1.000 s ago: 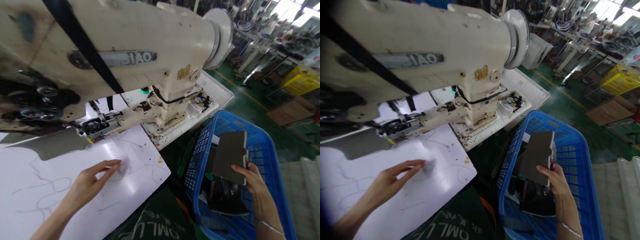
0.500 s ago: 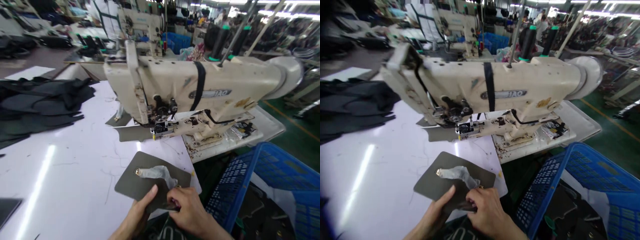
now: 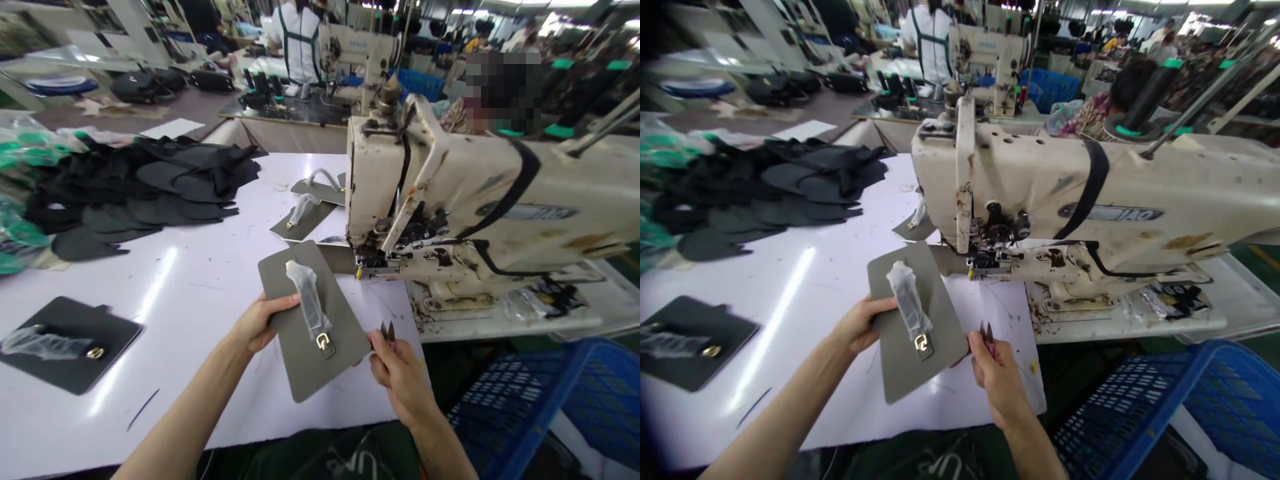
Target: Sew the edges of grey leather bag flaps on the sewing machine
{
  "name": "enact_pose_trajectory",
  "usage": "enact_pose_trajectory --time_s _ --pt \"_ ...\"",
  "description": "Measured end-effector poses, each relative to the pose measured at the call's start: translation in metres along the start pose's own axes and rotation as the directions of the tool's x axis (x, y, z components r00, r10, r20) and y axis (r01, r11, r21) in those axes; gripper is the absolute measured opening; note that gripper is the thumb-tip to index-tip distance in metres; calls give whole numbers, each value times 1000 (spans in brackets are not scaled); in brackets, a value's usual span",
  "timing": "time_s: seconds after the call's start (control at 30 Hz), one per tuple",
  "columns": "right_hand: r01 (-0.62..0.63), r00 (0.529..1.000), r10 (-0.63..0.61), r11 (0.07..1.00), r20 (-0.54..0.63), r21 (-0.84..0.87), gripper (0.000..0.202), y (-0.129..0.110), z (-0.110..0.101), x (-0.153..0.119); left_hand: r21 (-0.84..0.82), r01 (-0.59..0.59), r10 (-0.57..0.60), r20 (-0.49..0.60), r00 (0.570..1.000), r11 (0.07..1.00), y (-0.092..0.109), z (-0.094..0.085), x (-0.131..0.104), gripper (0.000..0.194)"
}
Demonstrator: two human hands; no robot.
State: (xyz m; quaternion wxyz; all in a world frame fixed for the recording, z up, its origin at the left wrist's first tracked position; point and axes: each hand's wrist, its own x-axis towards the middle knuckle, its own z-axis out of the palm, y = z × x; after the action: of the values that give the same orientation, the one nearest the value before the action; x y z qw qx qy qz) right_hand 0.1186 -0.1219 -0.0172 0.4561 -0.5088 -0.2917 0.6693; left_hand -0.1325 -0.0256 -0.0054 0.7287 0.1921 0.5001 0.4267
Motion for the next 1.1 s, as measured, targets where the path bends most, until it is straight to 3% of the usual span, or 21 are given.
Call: enact_pose_trajectory --time_s 0.1,0.23,0.47,0.6,0.7,0.93,1.1 --pt "12 1000 -11 992 -11 125 43 -3 12 -1 33 -5 4 25 1000 999 5 -1 11 32" --pt "20 999 -14 988 -34 154 41 -8 17 0 37 -41 40 13 999 998 6 -7 20 33" --pt "42 999 -42 999 -23 -4 52 -13 17 8 -33 -16 17 51 999 999 7 -11 31 30" --pt "41 999 -42 998 -18 -42 44 -22 21 15 -113 -18 27 77 997 993 6 1 38 26" --pt "102 989 -116 986 -97 -135 38 -25 26 23 -111 -51 54 25 998 993 3 14 43 24" --pt "168 944 -233 949 -235 -268 34 -18 30 50 -48 -266 264 -53 963 963 6 43 70 44" --pt "171 926 -240 954 -291 -245 33 -21 32 69 7 -313 312 -102 945 950 17 53 94 46"
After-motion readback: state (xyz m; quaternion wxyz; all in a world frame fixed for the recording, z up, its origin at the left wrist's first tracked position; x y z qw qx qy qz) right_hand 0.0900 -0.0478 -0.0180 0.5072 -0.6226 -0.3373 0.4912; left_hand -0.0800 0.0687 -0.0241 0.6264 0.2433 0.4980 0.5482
